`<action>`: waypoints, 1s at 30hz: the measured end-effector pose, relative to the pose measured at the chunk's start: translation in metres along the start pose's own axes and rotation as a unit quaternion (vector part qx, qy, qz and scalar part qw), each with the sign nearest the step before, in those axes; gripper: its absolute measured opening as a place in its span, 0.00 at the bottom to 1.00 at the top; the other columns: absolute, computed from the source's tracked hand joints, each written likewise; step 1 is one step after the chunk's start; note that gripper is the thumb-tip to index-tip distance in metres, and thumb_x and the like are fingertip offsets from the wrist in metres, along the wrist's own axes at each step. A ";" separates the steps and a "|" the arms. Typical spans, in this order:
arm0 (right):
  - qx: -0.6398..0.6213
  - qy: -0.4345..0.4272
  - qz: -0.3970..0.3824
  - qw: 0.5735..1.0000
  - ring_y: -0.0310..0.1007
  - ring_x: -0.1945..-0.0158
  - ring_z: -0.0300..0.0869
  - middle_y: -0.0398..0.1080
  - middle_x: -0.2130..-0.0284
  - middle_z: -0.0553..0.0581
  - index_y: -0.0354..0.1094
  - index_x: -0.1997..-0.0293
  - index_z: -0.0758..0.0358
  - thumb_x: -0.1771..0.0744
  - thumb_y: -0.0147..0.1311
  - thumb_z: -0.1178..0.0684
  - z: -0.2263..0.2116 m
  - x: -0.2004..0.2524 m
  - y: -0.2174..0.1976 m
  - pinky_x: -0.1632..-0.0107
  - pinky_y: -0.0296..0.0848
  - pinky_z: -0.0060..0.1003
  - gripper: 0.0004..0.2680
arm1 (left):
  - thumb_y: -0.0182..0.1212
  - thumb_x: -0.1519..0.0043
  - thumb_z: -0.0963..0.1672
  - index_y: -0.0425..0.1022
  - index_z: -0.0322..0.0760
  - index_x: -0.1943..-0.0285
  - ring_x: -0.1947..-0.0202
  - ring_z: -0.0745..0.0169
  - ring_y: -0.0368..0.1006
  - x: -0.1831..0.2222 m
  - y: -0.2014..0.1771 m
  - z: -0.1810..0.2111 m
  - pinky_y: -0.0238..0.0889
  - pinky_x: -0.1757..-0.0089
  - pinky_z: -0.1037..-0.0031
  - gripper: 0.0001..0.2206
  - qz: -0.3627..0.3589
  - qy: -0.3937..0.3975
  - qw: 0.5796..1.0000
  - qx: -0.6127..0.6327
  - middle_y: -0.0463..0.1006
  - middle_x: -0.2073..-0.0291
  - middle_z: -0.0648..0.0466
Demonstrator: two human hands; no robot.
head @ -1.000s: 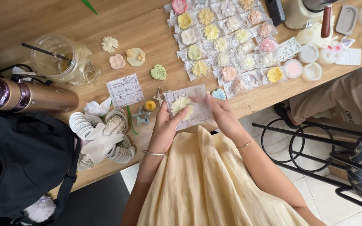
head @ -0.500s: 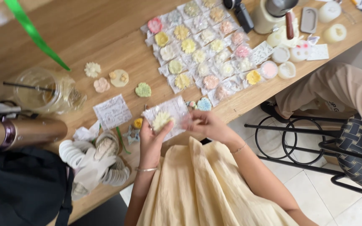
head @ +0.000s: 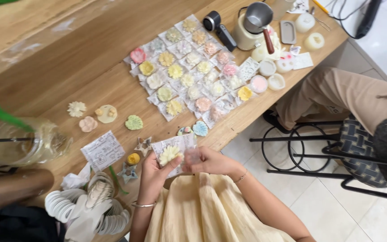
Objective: Organize and package flower-shaped wax melts into small plastic bags.
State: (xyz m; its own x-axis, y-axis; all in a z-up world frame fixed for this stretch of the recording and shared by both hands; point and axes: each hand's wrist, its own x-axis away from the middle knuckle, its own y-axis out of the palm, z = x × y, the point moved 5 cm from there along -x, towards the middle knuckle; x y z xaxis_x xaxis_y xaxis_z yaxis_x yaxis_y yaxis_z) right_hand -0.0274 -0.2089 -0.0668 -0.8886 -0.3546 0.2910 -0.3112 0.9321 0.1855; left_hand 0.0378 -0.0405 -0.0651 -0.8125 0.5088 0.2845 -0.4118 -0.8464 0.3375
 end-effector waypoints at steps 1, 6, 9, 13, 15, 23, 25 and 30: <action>0.000 0.002 0.004 1.000 0.68 0.58 0.31 0.67 0.67 0.45 0.64 0.63 0.65 0.31 0.57 0.61 0.005 0.003 -0.003 0.50 0.75 0.29 0.04 | 0.71 0.42 0.38 0.76 0.28 0.48 0.60 0.72 0.77 -0.003 0.002 0.000 0.72 0.57 0.76 0.14 -0.004 -0.002 1.000 0.002 0.83 0.57 0.54; -0.158 -0.007 0.007 0.987 0.69 0.56 0.32 0.62 0.65 0.43 0.53 0.63 0.58 0.30 0.60 0.61 0.034 0.016 -0.013 0.46 0.76 0.35 0.12 | 0.71 0.43 0.39 0.76 0.29 0.48 0.59 0.72 0.77 -0.012 0.008 0.004 0.72 0.57 0.77 0.15 -0.015 0.006 1.000 -0.011 0.83 0.56 0.53; -0.259 0.022 0.035 0.965 0.75 0.51 0.37 0.70 0.57 0.49 0.61 0.53 0.58 0.31 0.56 0.50 -0.011 0.016 -0.013 0.51 0.78 0.41 0.08 | 0.71 0.44 0.39 0.76 0.30 0.48 0.59 0.70 0.79 -0.014 0.015 0.008 0.73 0.58 0.76 0.16 -0.018 -0.001 0.999 0.030 0.84 0.57 0.53; -0.398 0.049 0.034 0.916 0.78 0.49 0.45 0.73 0.49 0.58 0.64 0.41 0.63 0.32 0.47 0.37 -0.010 0.011 -0.019 0.55 0.82 0.48 0.20 | 0.72 0.44 0.38 0.77 0.28 0.49 0.60 0.71 0.77 -0.012 0.018 0.006 0.72 0.58 0.76 0.15 -0.007 -0.018 1.000 0.005 0.83 0.57 0.53; -0.386 0.067 0.057 0.918 0.79 0.49 0.49 0.73 0.47 0.64 0.63 0.38 0.68 0.30 0.44 0.40 -0.003 0.010 -0.028 0.55 0.82 0.51 0.20 | 0.71 0.42 0.38 0.78 0.27 0.50 0.60 0.71 0.78 -0.013 0.021 0.009 0.72 0.58 0.76 0.13 -0.018 0.003 1.000 -0.009 0.84 0.58 0.52; -0.145 0.105 -0.049 0.983 0.78 0.48 0.43 0.77 0.52 0.59 0.69 0.44 0.67 0.28 0.46 0.49 -0.018 0.007 -0.028 0.50 0.78 0.36 0.13 | 0.71 0.43 0.38 0.76 0.29 0.51 0.61 0.71 0.78 -0.011 0.008 0.005 0.73 0.58 0.77 0.13 0.039 -0.007 0.999 -0.035 0.84 0.59 0.53; -0.119 0.105 -0.071 0.985 0.78 0.49 0.41 0.78 0.54 0.58 0.71 0.46 0.67 0.27 0.46 0.49 -0.011 0.003 -0.032 0.50 0.77 0.35 0.12 | 0.71 0.43 0.38 0.77 0.29 0.51 0.61 0.71 0.79 -0.012 0.005 0.004 0.73 0.58 0.76 0.13 0.056 -0.027 0.997 -0.043 0.84 0.59 0.52; -0.064 -0.031 0.042 0.997 0.69 0.54 0.35 0.71 0.56 0.51 0.69 0.53 0.65 0.27 0.50 0.52 -0.003 -0.012 -0.053 0.49 0.70 0.32 0.07 | 0.69 0.42 0.37 0.76 0.29 0.47 0.56 0.71 0.78 -0.010 0.011 0.028 0.72 0.53 0.77 0.15 0.098 0.036 0.994 -0.027 0.82 0.54 0.54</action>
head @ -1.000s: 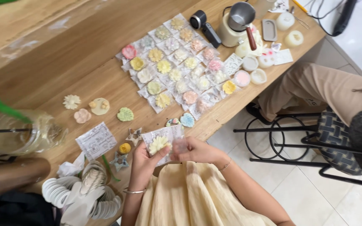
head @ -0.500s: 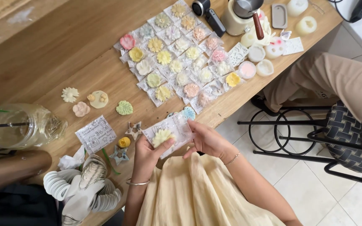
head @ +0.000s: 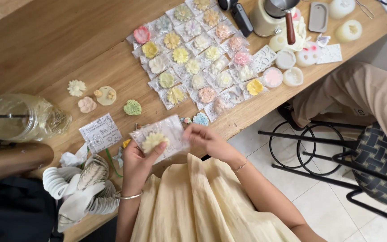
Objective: Organize and package flower-shaped wax melts into small plastic bags.
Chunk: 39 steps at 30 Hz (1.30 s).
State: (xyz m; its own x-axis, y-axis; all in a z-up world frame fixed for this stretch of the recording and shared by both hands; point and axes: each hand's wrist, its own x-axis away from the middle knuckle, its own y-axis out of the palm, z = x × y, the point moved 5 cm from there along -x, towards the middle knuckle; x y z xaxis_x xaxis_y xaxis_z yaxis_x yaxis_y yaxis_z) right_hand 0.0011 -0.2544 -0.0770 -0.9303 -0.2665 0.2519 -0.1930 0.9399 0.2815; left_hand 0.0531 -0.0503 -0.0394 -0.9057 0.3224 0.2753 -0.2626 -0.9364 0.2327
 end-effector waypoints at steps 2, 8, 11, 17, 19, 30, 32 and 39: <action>-0.016 -0.028 0.052 0.998 0.70 0.54 0.33 0.73 0.55 0.49 0.69 0.55 0.63 0.28 0.50 0.52 -0.020 -0.003 -0.005 0.49 0.71 0.31 0.06 | 0.69 0.42 0.37 0.76 0.27 0.46 0.56 0.68 0.78 0.001 0.001 0.000 0.73 0.53 0.75 0.15 0.024 -0.011 0.999 0.020 0.83 0.54 0.51; -0.113 -0.088 0.158 0.977 0.66 0.63 0.29 0.74 0.62 0.48 0.68 0.58 0.61 0.27 0.49 0.52 -0.018 -0.019 -0.023 0.59 0.66 0.27 0.06 | 0.67 0.42 0.35 0.72 0.26 0.40 0.51 0.63 0.79 0.004 0.007 -0.033 0.73 0.50 0.71 0.20 0.038 -0.052 0.977 0.204 0.80 0.48 0.48; -0.143 -0.102 0.166 0.970 0.62 0.67 0.28 0.72 0.65 0.48 0.69 0.57 0.62 0.26 0.49 0.53 -0.037 -0.024 -0.030 0.64 0.63 0.26 0.07 | 0.63 0.39 0.40 0.69 0.30 0.38 0.51 0.61 0.80 0.002 0.015 -0.018 0.75 0.52 0.67 0.19 0.010 -0.064 0.955 0.291 0.80 0.49 0.48; -0.124 -0.051 0.118 0.984 0.72 0.63 0.32 0.76 0.64 0.52 0.69 0.58 0.65 0.28 0.50 0.54 -0.071 -0.024 -0.039 0.61 0.72 0.28 0.06 | 0.58 0.34 0.47 0.70 0.31 0.37 0.55 0.69 0.80 -0.009 0.026 -0.002 0.75 0.55 0.75 0.20 -0.108 -0.094 0.975 0.172 0.82 0.53 0.53; -0.109 -0.041 0.098 0.988 0.74 0.61 0.34 0.77 0.64 0.53 0.70 0.57 0.66 0.28 0.51 0.54 -0.076 -0.023 -0.042 0.60 0.74 0.29 0.06 | 0.59 0.34 0.47 0.71 0.33 0.38 0.57 0.74 0.79 -0.016 0.039 -0.001 0.73 0.55 0.81 0.18 -0.154 -0.102 0.976 0.111 0.83 0.55 0.55; 0.038 -0.106 0.214 0.970 0.71 0.48 0.33 0.72 0.52 0.46 0.69 0.42 0.60 0.29 0.54 0.55 -0.095 -0.010 -0.037 0.52 0.66 0.28 0.10 | 0.61 0.32 0.47 0.78 0.30 0.63 0.76 0.83 0.52 -0.025 0.041 0.025 0.46 0.74 0.80 0.14 -0.050 0.031 0.992 -0.116 0.64 0.79 0.69; 0.106 -0.167 0.193 0.961 0.68 0.42 0.35 0.71 0.47 0.49 0.67 0.41 0.62 0.32 0.57 0.57 -0.120 -0.005 -0.022 0.45 0.67 0.31 0.12 | 0.61 0.32 0.47 0.77 0.29 0.64 0.76 0.82 0.51 -0.025 0.036 0.027 0.45 0.75 0.80 0.15 -0.042 0.040 0.987 -0.150 0.63 0.79 0.68; 0.140 -0.125 0.076 0.979 0.73 0.47 0.38 0.78 0.55 0.56 0.74 0.55 0.69 0.35 0.65 0.61 -0.079 -0.009 -0.014 0.44 0.71 0.34 0.07 | 0.60 0.34 0.47 0.79 0.30 0.58 0.74 0.83 0.61 -0.013 0.029 0.028 0.56 0.72 0.83 0.13 -0.046 0.032 0.997 -0.060 0.72 0.76 0.68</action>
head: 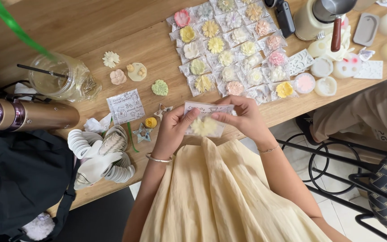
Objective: Organize and package flower-shaped wax melts into small plastic bags.
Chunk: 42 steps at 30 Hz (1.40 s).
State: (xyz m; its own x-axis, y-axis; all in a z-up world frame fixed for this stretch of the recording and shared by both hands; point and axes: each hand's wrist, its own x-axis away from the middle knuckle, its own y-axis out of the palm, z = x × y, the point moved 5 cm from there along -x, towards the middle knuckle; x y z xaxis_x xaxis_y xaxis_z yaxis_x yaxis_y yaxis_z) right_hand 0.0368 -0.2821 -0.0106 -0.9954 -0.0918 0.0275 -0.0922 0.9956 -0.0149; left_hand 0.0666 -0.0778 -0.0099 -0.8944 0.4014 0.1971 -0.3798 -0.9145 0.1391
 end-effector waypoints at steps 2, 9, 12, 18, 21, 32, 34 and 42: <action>-0.076 0.056 0.021 0.995 0.75 0.53 0.37 0.78 0.59 0.56 0.75 0.57 0.70 0.34 0.64 0.61 0.022 0.005 0.005 0.50 0.73 0.32 0.05 | 0.61 0.32 0.47 0.79 0.28 0.55 0.72 0.82 0.61 0.004 -0.009 -0.018 0.56 0.70 0.83 0.13 0.006 0.002 1.000 0.009 0.73 0.73 0.66; -0.283 0.186 0.114 0.934 0.77 0.62 0.35 0.78 0.65 0.56 0.73 0.60 0.69 0.33 0.59 0.61 0.044 0.019 0.029 0.57 0.77 0.32 0.02 | 0.66 0.36 0.43 0.46 0.42 0.27 0.45 0.66 0.75 0.022 -0.032 -0.031 0.73 0.49 0.76 0.34 -0.013 0.060 0.988 0.140 0.69 0.39 0.47; -0.295 0.192 0.108 0.930 0.77 0.61 0.35 0.78 0.64 0.55 0.73 0.59 0.69 0.32 0.59 0.60 0.043 0.022 0.038 0.57 0.76 0.32 0.02 | 0.69 0.41 0.43 0.43 0.39 0.25 0.36 0.67 0.66 0.030 -0.028 0.005 0.68 0.44 0.76 0.40 -0.085 0.103 0.989 0.071 0.58 0.31 0.45; -0.294 0.204 0.120 0.926 0.77 0.60 0.36 0.77 0.62 0.56 0.72 0.57 0.69 0.32 0.57 0.59 0.043 0.028 0.055 0.56 0.77 0.33 0.04 | 0.73 0.40 0.40 0.77 0.30 0.40 0.43 0.67 0.76 0.029 -0.026 -0.015 0.69 0.42 0.74 0.20 -0.116 0.082 0.989 -0.043 0.83 0.44 0.49; -0.284 0.223 0.146 0.921 0.77 0.59 0.36 0.77 0.61 0.55 0.72 0.55 0.68 0.32 0.58 0.58 0.046 0.033 0.064 0.56 0.77 0.34 0.05 | 0.73 0.43 0.39 0.80 0.30 0.46 0.50 0.68 0.78 0.030 -0.027 -0.016 0.72 0.47 0.75 0.17 -0.078 0.078 0.993 -0.046 0.84 0.51 0.51; -0.230 0.305 0.153 0.912 0.74 0.60 0.34 0.76 0.62 0.49 0.74 0.53 0.60 0.33 0.59 0.49 0.057 0.052 0.081 0.58 0.73 0.36 0.09 | 0.72 0.44 0.39 0.80 0.30 0.47 0.50 0.66 0.79 0.040 -0.031 -0.035 0.71 0.49 0.74 0.16 -0.041 0.066 0.995 -0.066 0.85 0.52 0.49; -0.250 0.318 0.162 0.900 0.73 0.61 0.34 0.76 0.62 0.48 0.74 0.53 0.59 0.32 0.58 0.48 0.060 0.054 0.086 0.59 0.72 0.36 0.08 | 0.73 0.44 0.39 0.80 0.30 0.47 0.51 0.66 0.80 0.041 -0.031 -0.033 0.71 0.49 0.74 0.16 -0.045 0.064 0.994 -0.080 0.85 0.52 0.49; -0.301 0.227 0.242 0.894 0.75 0.57 0.34 0.77 0.58 0.49 0.73 0.51 0.61 0.32 0.55 0.49 0.076 0.058 0.083 0.53 0.74 0.33 0.09 | 0.72 0.45 0.41 0.77 0.37 0.41 0.50 0.49 0.81 0.039 -0.025 -0.031 0.73 0.53 0.68 0.21 -0.077 0.142 0.963 -0.216 0.83 0.50 0.46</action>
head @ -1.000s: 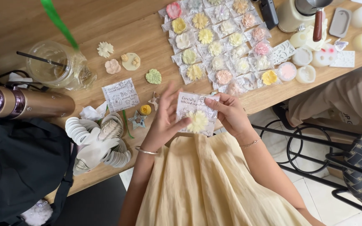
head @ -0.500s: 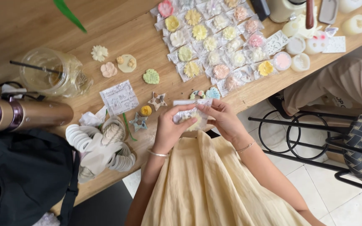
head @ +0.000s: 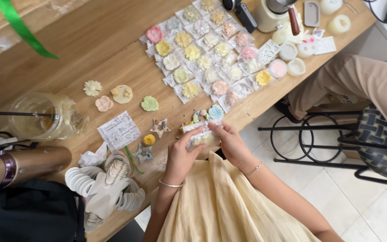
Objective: Organize and package flower-shaped wax melts into small plastic bags.
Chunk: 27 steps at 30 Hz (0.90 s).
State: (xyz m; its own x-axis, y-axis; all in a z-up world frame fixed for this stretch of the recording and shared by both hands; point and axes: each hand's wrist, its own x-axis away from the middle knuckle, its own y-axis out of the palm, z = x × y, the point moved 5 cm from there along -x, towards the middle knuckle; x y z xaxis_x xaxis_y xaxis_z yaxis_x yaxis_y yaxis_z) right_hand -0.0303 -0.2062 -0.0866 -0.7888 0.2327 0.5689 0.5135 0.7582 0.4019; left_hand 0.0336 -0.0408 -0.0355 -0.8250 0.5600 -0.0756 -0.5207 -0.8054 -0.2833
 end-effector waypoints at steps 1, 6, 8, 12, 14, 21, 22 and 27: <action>0.000 -0.001 0.004 1.000 0.75 0.57 0.34 0.77 0.58 0.49 0.73 0.51 0.61 0.32 0.55 0.49 0.000 0.005 0.000 0.53 0.74 0.33 0.09 | 0.72 0.45 0.41 0.77 0.37 0.41 0.50 0.49 0.81 0.003 0.002 0.003 0.73 0.53 0.68 0.21 -0.003 0.001 1.000 0.003 0.83 0.50 0.46; 0.086 0.001 0.079 0.993 0.72 0.55 0.33 0.77 0.56 0.47 0.74 0.49 0.61 0.31 0.53 0.50 0.004 -0.004 -0.014 0.52 0.68 0.36 0.09 | 0.70 0.43 0.40 0.78 0.41 0.43 0.54 0.47 0.82 0.002 0.005 0.006 0.73 0.58 0.66 0.18 0.046 -0.020 0.997 -0.051 0.84 0.53 0.47; 0.068 0.014 0.086 0.994 0.72 0.55 0.32 0.76 0.57 0.47 0.74 0.51 0.60 0.31 0.53 0.50 0.002 -0.001 -0.009 0.51 0.69 0.38 0.09 | 0.68 0.42 0.38 0.78 0.41 0.43 0.56 0.48 0.82 0.005 0.004 0.007 0.74 0.58 0.66 0.17 0.059 0.001 0.996 -0.062 0.84 0.54 0.47; -0.007 0.012 0.047 0.999 0.75 0.55 0.35 0.77 0.59 0.49 0.74 0.56 0.61 0.33 0.54 0.53 -0.007 0.006 0.005 0.49 0.76 0.44 0.06 | 0.65 0.39 0.36 0.80 0.43 0.43 0.61 0.49 0.81 0.012 0.007 0.003 0.73 0.62 0.64 0.16 0.089 0.061 0.986 -0.127 0.83 0.60 0.44; -0.008 0.000 0.035 0.999 0.75 0.55 0.35 0.77 0.59 0.51 0.74 0.56 0.63 0.33 0.55 0.55 -0.004 0.001 -0.003 0.48 0.74 0.42 0.06 | 0.65 0.39 0.35 0.80 0.43 0.43 0.63 0.49 0.81 0.014 0.006 0.007 0.72 0.63 0.64 0.17 0.093 0.076 0.983 -0.142 0.83 0.61 0.44; -0.021 -0.043 0.033 0.998 0.76 0.55 0.40 0.77 0.59 0.58 0.71 0.62 0.68 0.35 0.56 0.64 -0.009 0.000 -0.005 0.48 0.74 0.37 0.02 | 0.65 0.39 0.32 0.81 0.39 0.44 0.62 0.50 0.79 0.019 0.012 0.025 0.72 0.61 0.63 0.17 0.108 0.173 0.954 -0.220 0.75 0.64 0.50; -0.021 -0.043 0.032 0.998 0.76 0.55 0.40 0.77 0.59 0.58 0.71 0.62 0.68 0.35 0.56 0.64 -0.008 -0.002 -0.008 0.48 0.74 0.37 0.02 | 0.65 0.39 0.32 0.81 0.39 0.44 0.62 0.50 0.79 0.017 0.014 0.029 0.72 0.61 0.63 0.17 0.108 0.173 0.954 -0.221 0.75 0.64 0.50; -0.063 -0.074 0.052 0.994 0.74 0.55 0.40 0.72 0.54 0.60 0.63 0.58 0.65 0.37 0.52 0.69 -0.013 -0.008 -0.021 0.51 0.75 0.36 0.09 | 0.64 0.44 0.31 0.78 0.36 0.50 0.48 0.48 0.77 0.011 0.020 0.032 0.77 0.51 0.68 0.16 0.107 0.183 0.968 -0.138 0.71 0.46 0.46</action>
State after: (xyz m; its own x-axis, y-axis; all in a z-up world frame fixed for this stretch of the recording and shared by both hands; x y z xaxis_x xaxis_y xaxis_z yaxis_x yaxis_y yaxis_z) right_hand -0.0308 -0.2314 -0.0902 -0.7656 0.4000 0.5039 0.6256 0.6458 0.4378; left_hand 0.0071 -0.0571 -0.0119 -0.7484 0.4586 -0.4791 -0.2276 -0.8561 -0.4640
